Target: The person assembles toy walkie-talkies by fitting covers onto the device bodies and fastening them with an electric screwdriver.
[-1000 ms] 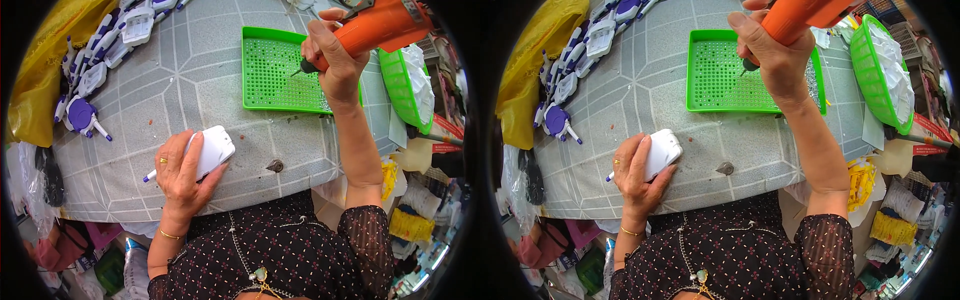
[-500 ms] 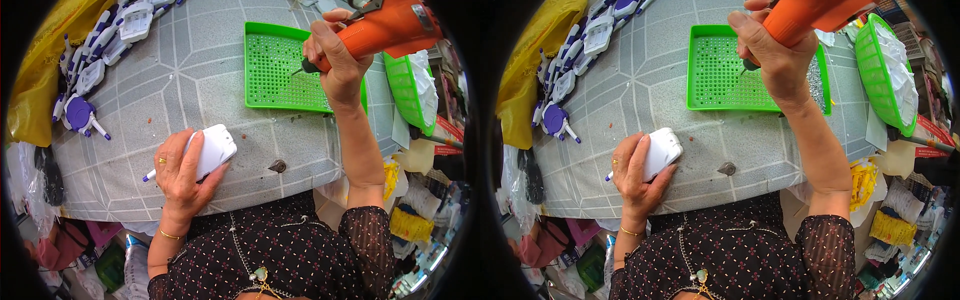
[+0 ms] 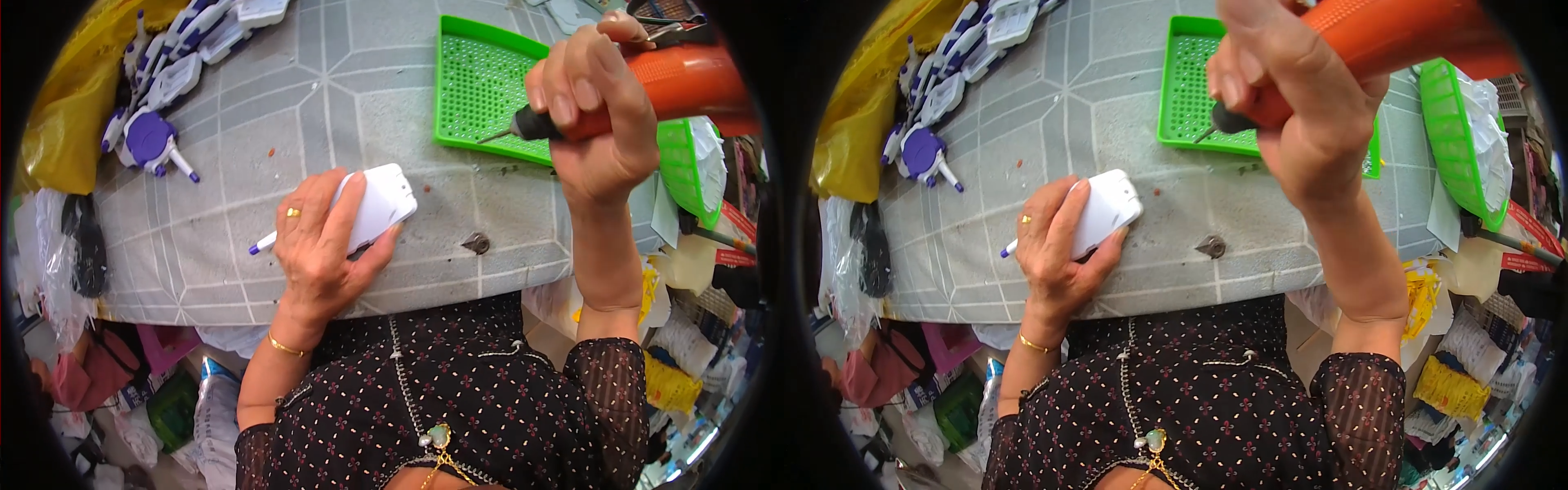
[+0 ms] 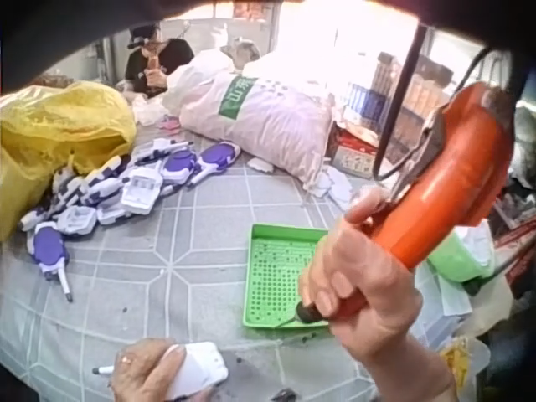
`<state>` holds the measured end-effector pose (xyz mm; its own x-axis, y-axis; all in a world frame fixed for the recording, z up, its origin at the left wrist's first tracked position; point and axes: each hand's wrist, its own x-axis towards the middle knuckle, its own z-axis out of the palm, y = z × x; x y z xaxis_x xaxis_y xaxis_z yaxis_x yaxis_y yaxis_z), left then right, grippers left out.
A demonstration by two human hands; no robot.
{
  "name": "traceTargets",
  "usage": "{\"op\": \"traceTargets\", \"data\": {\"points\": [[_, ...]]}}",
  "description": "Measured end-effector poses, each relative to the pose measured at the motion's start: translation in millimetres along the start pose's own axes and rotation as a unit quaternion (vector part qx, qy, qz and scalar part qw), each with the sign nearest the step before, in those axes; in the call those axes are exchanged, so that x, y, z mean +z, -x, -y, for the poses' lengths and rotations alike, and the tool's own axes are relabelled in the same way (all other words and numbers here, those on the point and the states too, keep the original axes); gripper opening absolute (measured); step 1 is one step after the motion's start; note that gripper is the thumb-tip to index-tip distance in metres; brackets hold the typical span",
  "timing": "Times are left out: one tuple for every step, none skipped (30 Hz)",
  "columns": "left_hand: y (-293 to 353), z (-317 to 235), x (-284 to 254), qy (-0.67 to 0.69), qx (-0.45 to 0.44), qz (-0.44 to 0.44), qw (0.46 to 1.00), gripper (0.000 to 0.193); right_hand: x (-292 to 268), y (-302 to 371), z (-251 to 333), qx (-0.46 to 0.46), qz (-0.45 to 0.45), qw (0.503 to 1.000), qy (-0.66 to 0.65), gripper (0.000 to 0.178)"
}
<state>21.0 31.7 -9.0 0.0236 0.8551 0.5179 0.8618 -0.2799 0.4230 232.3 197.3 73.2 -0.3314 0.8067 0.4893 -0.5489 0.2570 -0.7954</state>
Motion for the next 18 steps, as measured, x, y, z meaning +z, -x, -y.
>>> {"op": "traceTargets", "data": {"points": [[-0.4, 0.1, 1.3, 0.005, 0.003, -0.003, 1.0, 0.058, 7.9, 2.5, -1.5, 0.003, 0.039, 0.999, -0.004, 0.025], [-0.5, 0.4, 2.2, 0.01, 0.005, -0.007, 1.0, 0.057, 16.2, 5.0, -3.2, 0.005, 0.078, 0.997, -0.009, 0.025], [-0.5, 1.0, 2.7, 0.008, 0.009, -0.011, 1.0, 0.057, 25.1, 8.3, -4.4, 0.014, 0.078, 0.997, -0.016, 0.024], [0.3, 1.3, 3.3, 0.006, 0.006, -0.011, 1.0, 0.057, 32.0, 10.6, -6.8, 0.016, 0.08, 0.996, -0.019, 0.024], [1.4, 1.7, 3.7, 0.001, 0.009, -0.013, 1.0, 0.057, 38.2, 12.9, -9.8, 0.025, 0.089, 0.995, -0.029, 0.024], [2.6, 1.9, 3.7, -0.003, 0.011, -0.015, 1.0, 0.057, 43.1, 15.0, -12.8, 0.034, 0.097, 0.994, -0.039, 0.024], [3.2, 1.5, 3.1, -0.004, 0.008, -0.015, 1.0, 0.057, 46.2, 17.4, -15.5, 0.045, 0.088, 0.994, -0.042, 0.026], [3.3, 0.8, 1.9, -0.007, 0.009, -0.014, 1.0, 0.057, 51.4, 18.2, -13.8, 0.047, 0.09, 0.994, -0.043, 0.026], [3.4, 0.5, 1.0, -0.009, 0.01, -0.012, 1.0, 0.058, 57.5, 18.8, -9.8, 0.079, 0.079, 0.994, -0.016, 0.026], [4.0, 0.9, 0.8, -0.01, 0.007, -0.013, 1.0, 0.058, 61.3, 19.5, -8.4, 0.11, 0.067, 0.992, 0.012, 0.026], [4.5, 1.6, 0.9, -0.007, 0.01, -0.012, 1.0, 0.058, 61.9, 20.3, -11.1, 0.112, 0.069, 0.991, 0.011, 0.026], [5.0, 2.2, 1.1, -0.005, 0.012, -0.012, 1.0, 0.058, 60.8, 21.5, -15.9, 0.1, 0.072, 0.992, 0.002, 0.026], [5.0, 2.3, 1.3, -0.005, 0.009, -0.012, 1.0, 0.058, 58.5, 23.0, -21.1, 0.087, 0.073, 0.994, -0.007, 0.026], [4.9, 2.3, 1.7, -0.004, 0.012, -0.013, 1.0, 0.058, 55.9, 24.4, -26.3, 0.074, 0.073, 0.994, -0.015, 0.026], [5.0, 2.3, 2.3, -0.003, 0.014, -0.014, 1.0, 0.058, 53.6, 25.7, -30.3, 0.061, 0.074, 0.995, -0.024, 0.026], [5.3, 2.7, 2.3, -0.004, 0.011, -0.014, 1.0, 0.058, 53.2, 26.0, -32.8, 0.049, 0.075, 0.995, -0.034, 0.026], [5.7, 3.0, 2.5, -0.005, 0.013, -0.017, 1.0, 0.058, 53.6, 25.4, -33.0, 0.051, 0.076, 0.995, -0.036, 0.026], [6.2, 3.1, 2.4, -0.006, 0.014, -0.02, 1.0, 0.059, 54.1, 24.3, -32.5, 0.054, 0.072, 0.995, -0.038, 0.027]]}}
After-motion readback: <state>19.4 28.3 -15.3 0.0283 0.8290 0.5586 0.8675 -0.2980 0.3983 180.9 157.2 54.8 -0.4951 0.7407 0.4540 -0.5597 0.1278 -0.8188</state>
